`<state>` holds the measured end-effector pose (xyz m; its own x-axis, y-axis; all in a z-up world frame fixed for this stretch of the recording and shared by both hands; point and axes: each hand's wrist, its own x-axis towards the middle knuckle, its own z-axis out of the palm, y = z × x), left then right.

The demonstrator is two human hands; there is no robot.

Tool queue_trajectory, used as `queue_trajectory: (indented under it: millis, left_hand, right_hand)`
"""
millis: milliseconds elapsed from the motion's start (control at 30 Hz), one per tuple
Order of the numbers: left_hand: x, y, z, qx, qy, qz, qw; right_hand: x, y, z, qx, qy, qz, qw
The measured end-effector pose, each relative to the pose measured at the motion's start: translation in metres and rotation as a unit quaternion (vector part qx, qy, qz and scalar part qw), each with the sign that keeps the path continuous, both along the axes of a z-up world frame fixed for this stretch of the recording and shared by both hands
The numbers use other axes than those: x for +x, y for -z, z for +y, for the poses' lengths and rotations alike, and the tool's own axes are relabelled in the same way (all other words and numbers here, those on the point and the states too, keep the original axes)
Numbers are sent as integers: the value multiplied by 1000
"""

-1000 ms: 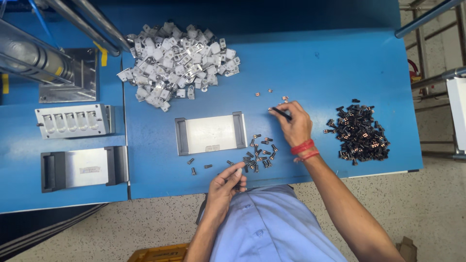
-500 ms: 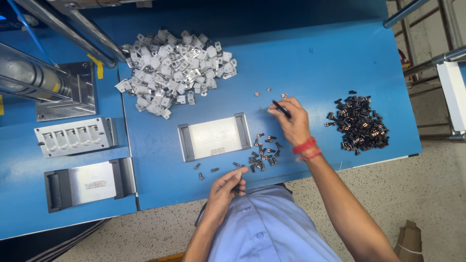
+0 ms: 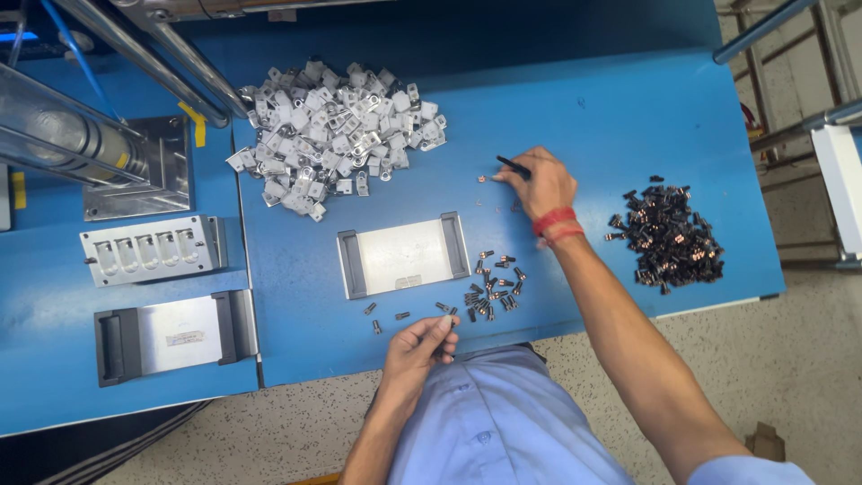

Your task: The person repeatedly picks small white plastic housings and copper-colored metal pieces from piles on a blue workbench, inserts the metal pieces into the housings, and places the assembled units into a metal tray. The person also moves a metal fixture aside to access the workspace.

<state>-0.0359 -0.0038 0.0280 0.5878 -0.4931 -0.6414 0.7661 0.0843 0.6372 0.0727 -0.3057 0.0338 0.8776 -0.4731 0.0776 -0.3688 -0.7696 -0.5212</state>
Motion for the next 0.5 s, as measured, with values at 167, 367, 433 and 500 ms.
queue_trajectory:
  millis: [167, 367, 433, 500]
  left_hand:
    - [-1, 1, -25, -46, -56, 8, 997]
    - [-4, -3, -60, -46, -34, 3, 998]
    - [-6, -4, -64, -44, -29, 0, 999]
    - [-6, -5, -64, -48, -33, 6, 998]
  right_hand:
    - [-48, -1, -9, 61, -17, -69, 996]
    - [-15, 14, -25, -21, -17, -70, 997]
    - [-7, 16, -29, 11, 16, -38, 999]
    - [-7, 17, -28, 11, 29, -39, 999]
